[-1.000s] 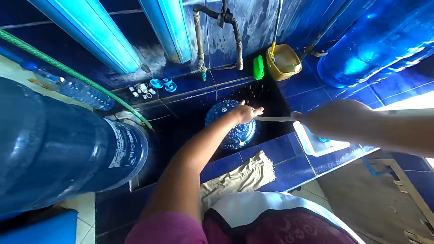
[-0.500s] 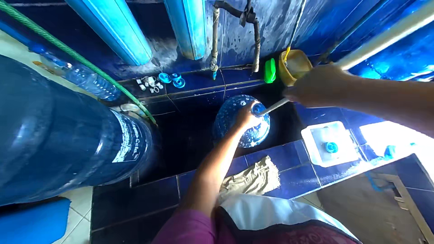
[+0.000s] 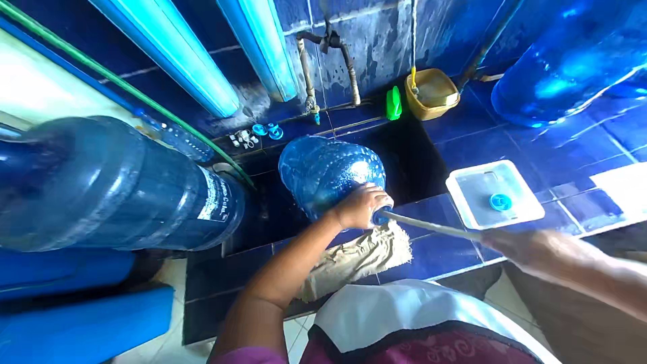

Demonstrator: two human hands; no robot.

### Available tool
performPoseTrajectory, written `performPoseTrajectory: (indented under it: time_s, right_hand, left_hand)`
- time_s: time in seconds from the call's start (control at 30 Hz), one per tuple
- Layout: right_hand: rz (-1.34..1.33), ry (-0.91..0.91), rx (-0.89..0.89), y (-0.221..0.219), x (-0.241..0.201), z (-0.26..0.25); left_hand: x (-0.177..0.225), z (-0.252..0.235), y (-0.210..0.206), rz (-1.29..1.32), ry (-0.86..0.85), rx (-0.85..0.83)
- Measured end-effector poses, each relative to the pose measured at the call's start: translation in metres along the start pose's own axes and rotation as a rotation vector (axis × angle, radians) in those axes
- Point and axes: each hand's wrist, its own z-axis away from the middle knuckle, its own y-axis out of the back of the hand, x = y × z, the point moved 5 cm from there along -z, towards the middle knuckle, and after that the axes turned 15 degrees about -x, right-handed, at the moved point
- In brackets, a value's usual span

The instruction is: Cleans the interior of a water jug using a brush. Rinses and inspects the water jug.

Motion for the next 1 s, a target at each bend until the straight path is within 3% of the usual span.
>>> performPoseTrajectory:
  time_s: [0.07, 0.1, 0.13, 0.2, 0.27, 0.3, 0.37, 0.43, 0.47, 0.5, 0.57, 0.63, 0.7, 0.73, 0.8, 0.87, 0.93, 1.0]
  right_hand:
    - [0.301, 0.143, 0.239, 0.004, 0.005, 0.007]
    - [0.301, 0.144, 0.224, 0.003, 0.010, 0.009]
    - [0.181, 0.097, 0.112, 0.001, 0.018, 0.011]
    - [-0.309, -0.071, -0.248, -0.011, 0.031, 0.012]
    - [-0.777, -0.104, -0.348, -0.035, 0.042, 0.016]
    - [-0.781, -0.089, -0.341, -0.038, 0.048, 0.018]
    - [-0.298, 0.027, -0.200, -0.016, 0.057, 0.016]
    - [0.205, 0.306, 0.187, 0.006, 0.059, 0.012]
    - [0.338, 0.390, 0.301, 0.012, 0.059, 0.008]
    - [0.378, 0.397, 0.302, 0.015, 0.057, 0.006]
    - [0.132, 0.196, 0.008, 0.012, 0.054, 0.006]
    - [-0.484, 0.007, -0.282, -0.016, 0.054, 0.009]
    - [-0.955, -0.014, -0.330, -0.050, 0.050, 0.015]
    - [-0.872, -0.005, -0.276, -0.053, 0.050, 0.013]
    - [-0.329, 0.050, -0.083, -0.036, 0.051, 0.004]
    - [0.007, 0.148, 0.126, -0.027, 0.042, -0.004]
    - [-0.106, 0.028, 0.025, -0.043, 0.029, -0.007]
    - [-0.612, -0.046, -0.065, -0.084, 0.013, -0.006]
  left_hand:
    - [0.013, -0.002, -0.005, 0.002, 0.137, -0.143]
    - [0.019, -0.002, -0.009, 0.005, 0.229, -0.063]
    - [0.025, 0.000, -0.015, 0.016, 0.325, 0.094]
    - [0.039, 0.002, -0.031, -0.049, 0.422, 0.510]
    - [0.048, -0.003, -0.042, -0.145, 0.404, 0.636]
    - [0.050, -0.007, -0.042, -0.140, 0.389, 0.545]
    - [0.047, -0.015, -0.028, -0.055, 0.378, 0.119]
    - [0.048, -0.026, -0.006, 0.017, 0.377, -0.256]
    - [0.049, -0.029, 0.001, 0.042, 0.401, -0.341]
    - [0.049, -0.027, 0.005, 0.052, 0.446, -0.336]
    - [0.050, -0.019, 0.000, 0.039, 0.532, -0.067]
    - [0.056, -0.013, -0.021, -0.012, 0.513, 0.354]
    - [0.062, -0.015, -0.039, -0.064, 0.431, 0.571]
    - [0.063, -0.016, -0.042, -0.078, 0.399, 0.575]
    - [0.066, -0.018, -0.040, -0.079, 0.356, 0.443]
    - [0.067, -0.020, -0.042, -0.045, 0.339, 0.298]
    - [0.064, -0.012, -0.044, -0.004, 0.360, 0.264]
    - [0.061, 0.004, -0.038, 0.036, 0.368, 0.296]
